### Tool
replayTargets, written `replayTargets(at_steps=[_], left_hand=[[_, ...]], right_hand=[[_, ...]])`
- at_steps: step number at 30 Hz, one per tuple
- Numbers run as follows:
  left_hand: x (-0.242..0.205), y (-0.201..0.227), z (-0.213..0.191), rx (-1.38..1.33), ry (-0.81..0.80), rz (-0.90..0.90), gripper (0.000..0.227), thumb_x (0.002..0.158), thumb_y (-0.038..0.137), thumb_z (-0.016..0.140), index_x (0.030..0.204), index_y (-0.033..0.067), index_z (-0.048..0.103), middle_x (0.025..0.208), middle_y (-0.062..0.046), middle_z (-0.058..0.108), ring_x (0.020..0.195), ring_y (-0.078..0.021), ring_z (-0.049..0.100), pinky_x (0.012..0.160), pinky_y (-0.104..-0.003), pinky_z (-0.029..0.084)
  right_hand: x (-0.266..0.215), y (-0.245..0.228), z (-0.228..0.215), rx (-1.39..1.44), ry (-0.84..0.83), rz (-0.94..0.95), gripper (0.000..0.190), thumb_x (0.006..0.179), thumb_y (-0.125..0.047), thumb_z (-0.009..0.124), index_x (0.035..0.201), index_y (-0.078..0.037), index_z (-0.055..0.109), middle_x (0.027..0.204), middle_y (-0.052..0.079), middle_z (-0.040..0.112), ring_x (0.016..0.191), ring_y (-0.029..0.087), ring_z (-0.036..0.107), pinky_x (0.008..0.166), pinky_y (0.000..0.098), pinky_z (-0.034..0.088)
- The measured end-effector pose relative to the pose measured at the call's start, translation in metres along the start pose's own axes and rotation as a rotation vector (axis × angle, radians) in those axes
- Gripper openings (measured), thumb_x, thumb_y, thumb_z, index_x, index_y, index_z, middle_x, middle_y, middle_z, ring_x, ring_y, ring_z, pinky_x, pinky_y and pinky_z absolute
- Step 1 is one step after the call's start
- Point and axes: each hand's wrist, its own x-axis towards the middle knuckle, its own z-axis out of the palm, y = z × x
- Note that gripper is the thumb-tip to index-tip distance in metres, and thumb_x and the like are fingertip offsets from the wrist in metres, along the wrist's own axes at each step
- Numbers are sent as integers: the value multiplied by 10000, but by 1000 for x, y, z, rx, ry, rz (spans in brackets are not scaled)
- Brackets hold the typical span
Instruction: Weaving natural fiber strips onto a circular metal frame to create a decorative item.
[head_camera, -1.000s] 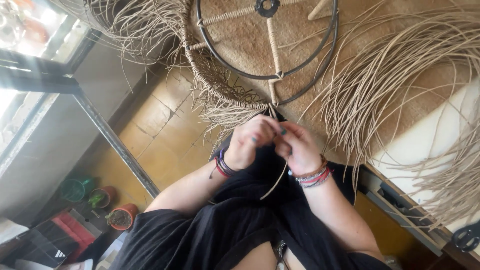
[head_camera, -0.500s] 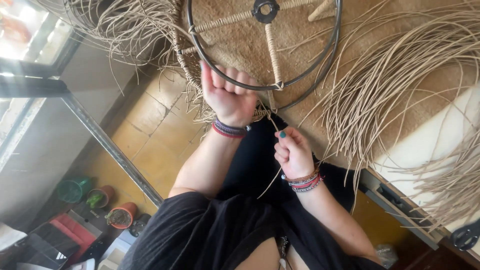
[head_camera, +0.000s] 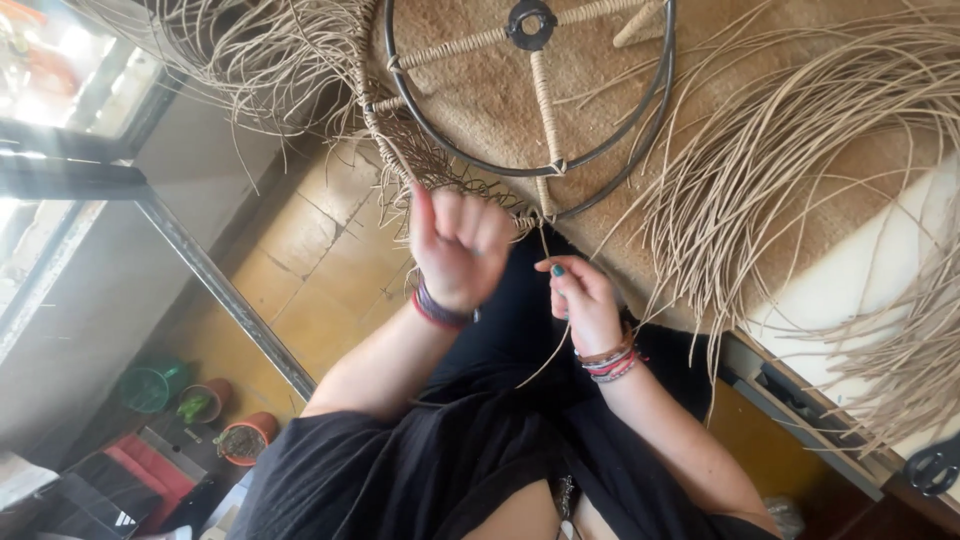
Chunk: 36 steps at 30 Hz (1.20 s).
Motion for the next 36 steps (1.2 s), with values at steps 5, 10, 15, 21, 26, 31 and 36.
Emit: replayTargets(at_steps=[5, 10, 15, 21, 26, 31, 36], left_hand=[[-63, -15, -57, 556, -271, -332, 541, 1110, 464, 240, 756, 99, 424, 635, -60, 444, 543, -262, 515, 520, -365, 462], [-44, 30, -28, 1396, -675, -226, 383, 1110, 210, 316, 1050, -10, 625, 899, -266, 622, 861, -526, 653, 748, -582, 542], [-56, 56, -77, 2516, -691, -500, 240, 965, 327, 554, 1099, 181, 690, 960, -95, 729, 767, -390, 745, 704, -521, 615], [-63, 51, -17, 2210, -788, -463, 185, 976, 225, 556, 1119, 144, 643, 979, -103, 746, 855, -401, 734, 726, -541, 604], [-52, -13, 58, 1822, -1001, -167, 180, 1018, 216, 548, 1112, 156, 690, 916, -81, 729, 846, -348, 738, 732, -460, 604], [-44, -68, 87, 1563, -1089, -80, 189, 1041, 245, 556, 1120, 172, 711, 921, -50, 727, 878, -296, 741, 777, -423, 605], [-35, -87, 96, 1341, -933, -225, 193, 1043, 250, 576, 1074, 156, 741, 884, -19, 740, 820, -249, 741, 780, -380, 598]], right_hand=[[-4, 17, 7, -282, -97, -25, 177, 1046, -22, 425, 1035, 17, 597, 581, 69, 466, 428, 128, 507, 386, 232, 436], [-23, 21, 14, -517, -335, -37, 209, 977, 3, 515, 852, -47, 676, 567, 70, 679, 493, 156, 686, 475, 264, 551], [-76, -60, 15, -769, -547, -241, 316, 939, -48, 651, 1249, -25, 706, 1056, 175, 775, 930, 312, 776, 758, 405, 643], [-103, -154, -60, -1030, 73, -628, 250, 950, -28, 665, 1114, -175, 782, 1046, -29, 742, 978, 168, 679, 909, 326, 542], [-49, -188, -171, -1374, 455, -990, 188, 1042, -18, 721, 1174, -120, 807, 1186, 26, 709, 1079, 217, 688, 960, 338, 563], [9, -183, -226, -1619, 566, -1109, 216, 1042, -97, 719, 1231, -177, 788, 1287, -26, 646, 1149, 178, 668, 983, 291, 568], [26, -169, -230, -1625, 492, -1213, 95, 1035, -111, 669, 1084, -141, 745, 1242, 34, 674, 1095, 233, 699, 939, 334, 589]])
